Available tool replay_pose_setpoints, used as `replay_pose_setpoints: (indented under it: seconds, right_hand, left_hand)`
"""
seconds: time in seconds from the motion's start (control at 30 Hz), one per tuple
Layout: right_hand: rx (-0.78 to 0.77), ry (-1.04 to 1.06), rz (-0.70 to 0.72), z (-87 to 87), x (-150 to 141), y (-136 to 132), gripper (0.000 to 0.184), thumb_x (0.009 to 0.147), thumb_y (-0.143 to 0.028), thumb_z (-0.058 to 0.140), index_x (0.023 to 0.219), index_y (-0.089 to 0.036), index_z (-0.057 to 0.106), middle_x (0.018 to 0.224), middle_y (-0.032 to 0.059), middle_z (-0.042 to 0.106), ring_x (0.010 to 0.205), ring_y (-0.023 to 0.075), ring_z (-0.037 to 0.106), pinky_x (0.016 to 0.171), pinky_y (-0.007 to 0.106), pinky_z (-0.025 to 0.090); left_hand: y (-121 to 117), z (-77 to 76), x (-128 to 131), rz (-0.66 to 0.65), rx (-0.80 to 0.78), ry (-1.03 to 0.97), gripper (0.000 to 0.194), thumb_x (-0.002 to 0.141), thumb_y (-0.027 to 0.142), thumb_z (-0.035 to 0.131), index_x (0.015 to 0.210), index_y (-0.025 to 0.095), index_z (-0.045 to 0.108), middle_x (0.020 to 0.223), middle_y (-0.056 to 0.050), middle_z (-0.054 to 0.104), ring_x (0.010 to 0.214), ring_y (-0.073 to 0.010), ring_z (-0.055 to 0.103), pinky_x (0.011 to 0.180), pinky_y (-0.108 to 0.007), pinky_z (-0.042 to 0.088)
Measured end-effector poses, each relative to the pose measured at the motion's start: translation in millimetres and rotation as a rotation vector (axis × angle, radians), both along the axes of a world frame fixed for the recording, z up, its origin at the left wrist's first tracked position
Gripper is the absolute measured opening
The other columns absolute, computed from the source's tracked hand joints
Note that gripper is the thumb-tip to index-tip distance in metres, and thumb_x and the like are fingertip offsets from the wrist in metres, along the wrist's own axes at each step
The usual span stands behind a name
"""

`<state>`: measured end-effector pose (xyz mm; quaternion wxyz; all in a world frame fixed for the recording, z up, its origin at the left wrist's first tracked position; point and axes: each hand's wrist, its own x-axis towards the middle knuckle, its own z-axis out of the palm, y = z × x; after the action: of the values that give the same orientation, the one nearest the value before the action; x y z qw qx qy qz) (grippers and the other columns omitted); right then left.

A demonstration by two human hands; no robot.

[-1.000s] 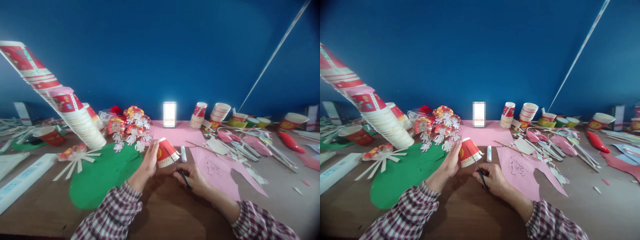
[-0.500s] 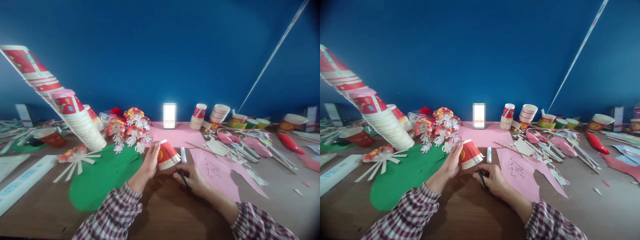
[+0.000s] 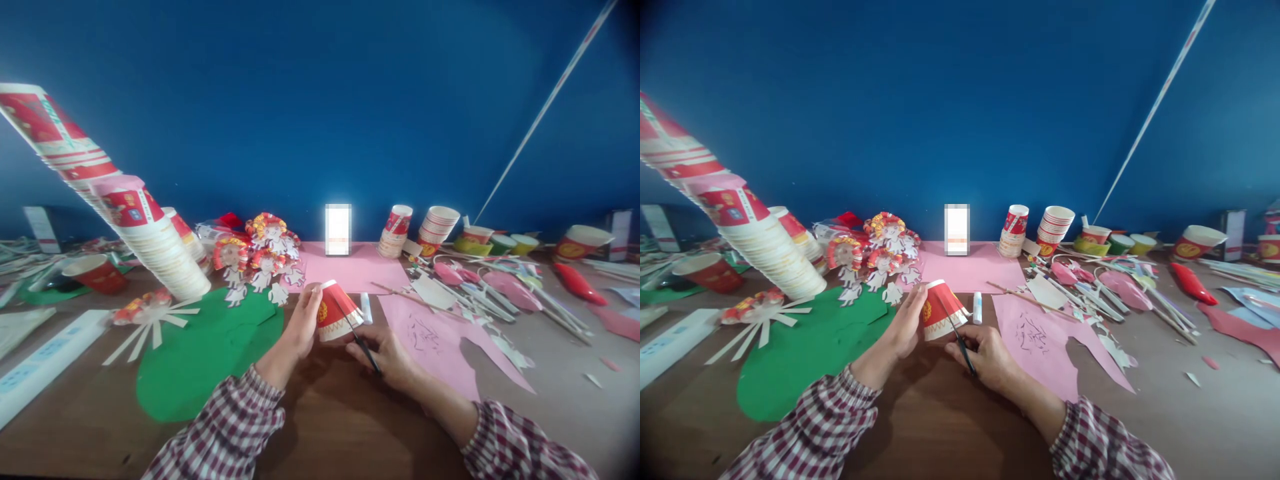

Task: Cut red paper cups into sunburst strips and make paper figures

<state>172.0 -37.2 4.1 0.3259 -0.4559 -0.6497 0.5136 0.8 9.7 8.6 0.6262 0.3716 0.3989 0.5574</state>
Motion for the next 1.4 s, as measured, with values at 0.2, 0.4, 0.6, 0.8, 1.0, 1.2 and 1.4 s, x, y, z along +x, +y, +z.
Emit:
replay_pose_setpoints:
  seconds: [0.2, 0.4, 0.6, 0.8, 1.0, 1.2, 1.4]
  right_hand:
    - [0.068, -0.011, -0.01, 7.5, -0.2, -2.0, 0.035, 0.08, -0.048, 0.063, 0.081, -0.014, 0.068, 0.062, -0.0003, 0.053, 0.056, 0.0105, 0.042, 0.049, 0.021, 0.032]
    - [-0.061, 0.028, -0.02, 3.8, -2.0, -1.4, 0.037, 0.077, -0.05, 0.066, 0.087, -0.015, 0.068, 0.055, -0.0041, 0.046, 0.046, 0.0077, 0.037, 0.043, 0.021, 0.029]
    - [-0.052, 0.083, 0.002, 4.2, -2.5, 2.1, 0.038, 0.076, -0.051, 0.067, 0.083, -0.013, 0.068, 0.054, -0.0046, 0.045, 0.044, 0.0066, 0.039, 0.042, 0.02, 0.032]
    - [-0.071, 0.114, 0.0, 2.4, -2.4, 2.4, 0.041, 0.076, -0.053, 0.068, 0.083, -0.014, 0.067, 0.053, -0.0055, 0.044, 0.044, 0.0064, 0.038, 0.041, 0.02, 0.033]
    - [-0.043, 0.078, -0.026, -0.3, -3.2, 2.5, 0.038, 0.077, -0.052, 0.066, 0.075, -0.014, 0.063, 0.05, -0.0058, 0.04, 0.044, 0.0065, 0.034, 0.041, 0.02, 0.026]
    - [0.009, 0.033, -0.041, 9.0, -5.5, 1.6, 0.04, 0.076, -0.053, 0.066, 0.075, -0.013, 0.065, 0.055, -0.0034, 0.044, 0.048, 0.0074, 0.036, 0.043, 0.02, 0.026]
    - [-0.003, 0.021, -0.063, 6.8, -6.1, 0.8, 0.039, 0.077, -0.052, 0.065, 0.074, -0.014, 0.064, 0.054, -0.0037, 0.042, 0.048, 0.0076, 0.035, 0.043, 0.021, 0.025]
  left_hand:
    - [0.2, -2.8, -0.3, -0.006, 0.007, -0.014, 0.04, 0.08, 0.054, 0.06, 0.1, 0.021, 0.055, 0.089, -0.003, 0.066, 0.08, -0.0181, 0.064, 0.077, -0.034, 0.052]
    - [1.0, -3.9, 0.3, 0.026, 0.023, -0.008, 0.039, 0.081, 0.053, 0.059, 0.1, 0.02, 0.054, 0.088, -0.003, 0.065, 0.079, -0.0179, 0.063, 0.075, -0.033, 0.052]
    - [-1.7, 0.6, 3.0, 0.021, 0.053, 0.062, 0.037, 0.08, 0.054, 0.059, 0.095, 0.02, 0.056, 0.079, 0.0, 0.062, 0.074, -0.0167, 0.061, 0.074, -0.031, 0.049]
    - [-3.7, 2.0, 6.2, 0.029, 0.033, 0.088, 0.04, 0.078, 0.056, 0.061, 0.095, 0.02, 0.057, 0.077, 0.0, 0.061, 0.076, -0.0187, 0.061, 0.077, -0.033, 0.048]
    - [-2.9, -0.8, 6.4, 0.034, 0.004, 0.075, 0.04, 0.077, 0.057, 0.061, 0.091, 0.02, 0.055, 0.078, 0.0, 0.062, 0.074, -0.0175, 0.061, 0.076, -0.033, 0.048]
    - [-3.4, 0.0, 6.9, 0.054, -0.002, 0.061, 0.042, 0.074, 0.058, 0.064, 0.089, 0.02, 0.055, 0.076, 0.001, 0.062, 0.073, -0.0169, 0.061, 0.076, -0.033, 0.048]
    - [-3.6, 0.4, 6.2, 0.024, -0.014, 0.027, 0.04, 0.076, 0.056, 0.063, 0.092, 0.02, 0.056, 0.078, 0.001, 0.063, 0.074, -0.0179, 0.062, 0.076, -0.034, 0.049]
